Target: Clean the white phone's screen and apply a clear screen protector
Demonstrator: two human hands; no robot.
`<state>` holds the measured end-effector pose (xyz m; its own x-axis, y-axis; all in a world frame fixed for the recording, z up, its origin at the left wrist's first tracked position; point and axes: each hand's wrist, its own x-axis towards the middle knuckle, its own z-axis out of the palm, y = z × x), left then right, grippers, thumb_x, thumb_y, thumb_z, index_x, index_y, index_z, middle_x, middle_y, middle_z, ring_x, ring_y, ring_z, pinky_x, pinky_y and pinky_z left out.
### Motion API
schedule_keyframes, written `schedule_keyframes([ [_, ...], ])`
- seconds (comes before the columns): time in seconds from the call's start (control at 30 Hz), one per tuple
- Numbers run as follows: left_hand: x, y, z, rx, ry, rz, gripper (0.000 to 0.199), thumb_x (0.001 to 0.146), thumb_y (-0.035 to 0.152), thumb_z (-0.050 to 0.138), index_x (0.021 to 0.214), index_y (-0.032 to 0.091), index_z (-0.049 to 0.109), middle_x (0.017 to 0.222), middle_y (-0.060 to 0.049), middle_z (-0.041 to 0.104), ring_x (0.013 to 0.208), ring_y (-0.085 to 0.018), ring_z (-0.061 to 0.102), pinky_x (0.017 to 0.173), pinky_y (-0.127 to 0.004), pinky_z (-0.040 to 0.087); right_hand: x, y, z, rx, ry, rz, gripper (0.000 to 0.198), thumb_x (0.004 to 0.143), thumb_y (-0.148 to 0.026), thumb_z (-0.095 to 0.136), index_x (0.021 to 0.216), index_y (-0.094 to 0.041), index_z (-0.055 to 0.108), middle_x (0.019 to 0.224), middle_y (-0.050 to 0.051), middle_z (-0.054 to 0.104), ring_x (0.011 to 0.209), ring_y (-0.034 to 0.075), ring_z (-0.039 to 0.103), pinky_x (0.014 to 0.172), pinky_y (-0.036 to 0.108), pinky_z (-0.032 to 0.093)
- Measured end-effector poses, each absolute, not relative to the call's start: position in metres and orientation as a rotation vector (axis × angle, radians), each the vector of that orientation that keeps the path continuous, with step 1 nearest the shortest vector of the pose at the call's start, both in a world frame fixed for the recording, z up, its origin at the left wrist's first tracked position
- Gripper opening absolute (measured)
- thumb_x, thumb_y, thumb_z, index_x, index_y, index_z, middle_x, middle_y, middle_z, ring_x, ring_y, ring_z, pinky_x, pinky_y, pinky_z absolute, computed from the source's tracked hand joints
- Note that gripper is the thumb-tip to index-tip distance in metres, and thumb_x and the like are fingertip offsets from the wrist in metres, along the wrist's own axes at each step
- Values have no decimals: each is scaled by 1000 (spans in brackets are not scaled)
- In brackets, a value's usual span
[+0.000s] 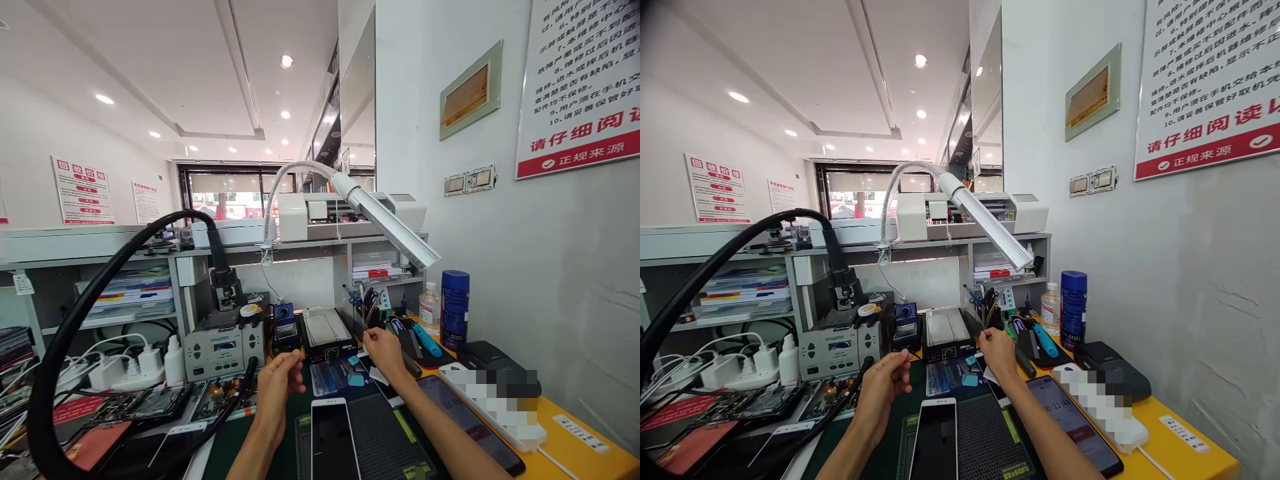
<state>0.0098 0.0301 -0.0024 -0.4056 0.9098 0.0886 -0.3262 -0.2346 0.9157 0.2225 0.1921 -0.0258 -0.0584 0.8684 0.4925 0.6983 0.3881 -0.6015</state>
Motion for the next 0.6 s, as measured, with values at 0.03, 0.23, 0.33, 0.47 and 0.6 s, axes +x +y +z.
schedule_keyframes([
  [0.03,10,31,-3,829,1101,1774,38,64,49,83,70,15,68,63,1,55,55,-12,49,47,-23,47,221,193,-26,-1374,-1803,251,26,89,-30,50,79,-18,71,64,6,73,63,21,69,58,25,41],
  [0.23,13,33,-5,856,1119,1754,41,65,53,82,73,14,70,67,0,56,56,-12,49,47,-24,47,214,195,-30,-1404,-1779,244,23,90,-29,50,79,-17,66,67,8,72,65,21,69,56,25,39],
  [0.33,16,31,-4,862,1128,1746,42,64,53,82,72,14,70,68,0,55,55,-12,49,46,-24,47,212,195,-32,-1380,-1779,255,23,92,-34,51,89,-16,65,68,7,72,70,23,70,58,26,41],
  [0.47,20,28,-1,879,1124,1745,39,64,51,83,73,14,71,71,0,57,57,-12,49,47,-23,46,213,197,-33,-1366,-1771,282,26,92,-38,50,97,-16,64,70,7,73,73,24,72,60,27,44],
  [0.6,22,26,2,885,1126,1740,40,63,51,83,73,14,72,70,0,56,57,-12,49,47,-24,46,214,198,-35,-1371,-1772,289,22,91,-34,51,94,-17,64,70,7,73,73,23,72,60,27,44],
])
